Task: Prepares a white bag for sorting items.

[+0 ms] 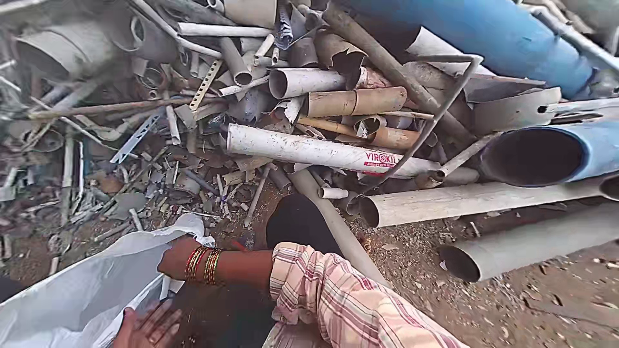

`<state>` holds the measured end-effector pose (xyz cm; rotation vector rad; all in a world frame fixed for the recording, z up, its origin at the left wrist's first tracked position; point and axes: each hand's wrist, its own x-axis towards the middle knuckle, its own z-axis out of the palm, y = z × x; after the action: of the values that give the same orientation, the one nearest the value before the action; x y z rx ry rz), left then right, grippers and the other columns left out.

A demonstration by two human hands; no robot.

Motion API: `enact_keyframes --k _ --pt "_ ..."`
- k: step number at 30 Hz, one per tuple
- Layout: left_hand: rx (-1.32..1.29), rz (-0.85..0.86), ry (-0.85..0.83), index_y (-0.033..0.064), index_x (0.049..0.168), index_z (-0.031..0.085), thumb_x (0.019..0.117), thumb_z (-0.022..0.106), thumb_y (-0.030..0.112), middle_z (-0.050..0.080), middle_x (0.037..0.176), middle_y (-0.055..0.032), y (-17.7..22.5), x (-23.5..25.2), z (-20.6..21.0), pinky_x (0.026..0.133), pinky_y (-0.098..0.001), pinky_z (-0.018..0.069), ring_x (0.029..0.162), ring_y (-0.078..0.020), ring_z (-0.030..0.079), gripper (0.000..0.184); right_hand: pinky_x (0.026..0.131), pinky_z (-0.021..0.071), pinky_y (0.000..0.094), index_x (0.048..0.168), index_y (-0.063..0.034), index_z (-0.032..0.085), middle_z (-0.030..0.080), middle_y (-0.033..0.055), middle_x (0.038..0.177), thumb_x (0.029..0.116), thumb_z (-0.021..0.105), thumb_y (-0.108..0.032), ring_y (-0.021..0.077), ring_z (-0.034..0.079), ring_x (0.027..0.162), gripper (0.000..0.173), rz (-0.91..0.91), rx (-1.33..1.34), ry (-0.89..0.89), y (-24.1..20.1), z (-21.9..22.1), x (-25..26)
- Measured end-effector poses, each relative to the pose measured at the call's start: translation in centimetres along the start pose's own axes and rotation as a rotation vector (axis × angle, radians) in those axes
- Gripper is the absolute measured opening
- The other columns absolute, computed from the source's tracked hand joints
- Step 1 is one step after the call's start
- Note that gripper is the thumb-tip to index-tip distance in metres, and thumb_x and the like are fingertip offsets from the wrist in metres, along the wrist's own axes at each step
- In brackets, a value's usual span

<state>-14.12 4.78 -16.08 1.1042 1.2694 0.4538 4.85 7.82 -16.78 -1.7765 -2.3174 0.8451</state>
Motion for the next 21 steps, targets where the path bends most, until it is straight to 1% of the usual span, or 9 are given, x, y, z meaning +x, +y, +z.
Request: enact_keyframes --k 1,3,6,9,11,13,15,18,21 --pt "-0.147 -0.066 0.055 -0.0027 0.141 0.036 0.1098 0.011 0.052 0.062 0.119 -0.011 -1.1 0.6 0.1 0.082 -0.034 0.058 0.096 -0.0165 0.069 0.068 0.094 0.0484 0.063 0.121 0.0077 0.066 0.066 0.0281 0.124 0.1044 0.047 -0.001 0.0464 0.062 0.118 0.027 -0.01 -0.028 -0.023 -0.4 0.1 0.0" --pt "-0.393 -0.111 0.191 -0.0018 0.15 0.028 0.1073 0.012 0.061 0.054 0.134 -0.0191 -1.6 1.9 -0.1 0.089 -0.0384 0.0564 0.108 -0.0235 0.066 0.077 0.094 0.0478 0.0644 0.125 0.0055 0.065 0.065 0.0283 0.127 0.1037 0.046 0.001 0.0477 0.061 0.118 0.029 -0.027 -0.086 -0.076 -1.2 0.6 0.3" --pt "-0.605 -0.078 0.359 0.004 0.155 0.025 0.1062 0.018 0.063 0.049 0.142 -0.021 -0.5 3.7 -0.9 0.093 -0.0403 0.0514 0.116 -0.0261 0.06 0.077 0.09 0.0483 0.0653 0.13 0.002 0.063 0.062 0.0293 0.129 0.1026 0.043 0.004 0.0495 0.061 0.116 0.034 -0.024 -0.127 -0.095 -2.0 1.2 0.8" --pt "-0.777 0.016 0.487 0.0042 0.154 0.025 0.1121 0.025 0.044 0.049 0.139 -0.023 -0.8 5.0 -1.4 0.088 -0.0398 0.0553 0.109 -0.028 0.063 0.058 0.094 0.0472 0.0654 0.137 -0.002 0.06 0.059 0.0292 0.134 0.1033 0.046 -0.001 0.0494 0.059 0.121 0.037 0.008 -0.146 -0.091 -2.0 0.9 0.8" --pt "-0.861 0.096 0.528 0.0024 0.15 0.029 0.1125 0.029 0.025 0.05 0.134 -0.0224 -1.5 5.5 -1.8 0.085 -0.0394 0.0562 0.105 -0.0276 0.063 0.044 0.104 0.0421 0.063 0.137 -0.0025 0.062 0.058 0.0273 0.138 0.1035 0.055 -0.015 0.0464 0.053 0.13 0.036 -0.003 -0.124 -0.049 -1.7 0.6 0.5" --pt "-0.915 0.133 0.529 0.0017 0.147 0.033 0.1115 0.032 0.018 0.052 0.129 -0.0198 -1.9 5.7 -2.2 0.084 -0.0371 0.0559 0.103 -0.0247 0.062 0.039 0.11 0.037 0.0574 0.129 0.0011 0.066 0.06 0.0266 0.135 0.1015 0.063 -0.032 0.0422 0.052 0.132 0.043 0.011 -0.01 0.06 -2.2 -0.1 -0.6" --pt "-0.964 0.143 0.513 0.0018 0.145 0.034 0.1113 0.034 0.015 0.052 0.127 -0.018 -1.9 5.9 -2.6 0.087 -0.0348 0.0544 0.105 -0.0224 0.061 0.036 0.101 0.0455 0.0537 0.116 0.0041 0.068 0.065 0.0257 0.12 0.1044 0.056 -0.045 0.0386 0.061 0.119 0.052 0.153 0.112 0.146 -3.7 -1.1 -2.4" --pt "-0.962 0.146 0.511 -0.0008 0.143 0.037 0.11 0.037 0.01 0.052 0.126 -0.018 -1.9 6.4 -2.7 0.086 -0.0342 0.0536 0.104 -0.0214 0.06 0.035 0.094 0.0472 0.0571 0.102 0.0086 0.065 0.066 0.0279 0.108 0.1088 0.035 -0.055 0.0399 0.065 0.109 0.071 0.406 0.247 0.085 -4.0 -1.2 -3.1" --pt "-0.93 0.151 0.507 -0.0027 0.143 0.037 0.1058 0.043 0.0 0.052 0.128 -0.0199 -1.6 6.9 -2.0 0.087 -0.035 0.0533 0.105 -0.0228 0.059 0.038 0.093 0.0546 0.0473 0.116 0.0088 0.065 0.07 0.0238 0.113 0.1084 0.032 -0.059 0.0313 0.071 0.103 0.076 0.6 0.597 0.067 -1.3 1.9 -1.2"
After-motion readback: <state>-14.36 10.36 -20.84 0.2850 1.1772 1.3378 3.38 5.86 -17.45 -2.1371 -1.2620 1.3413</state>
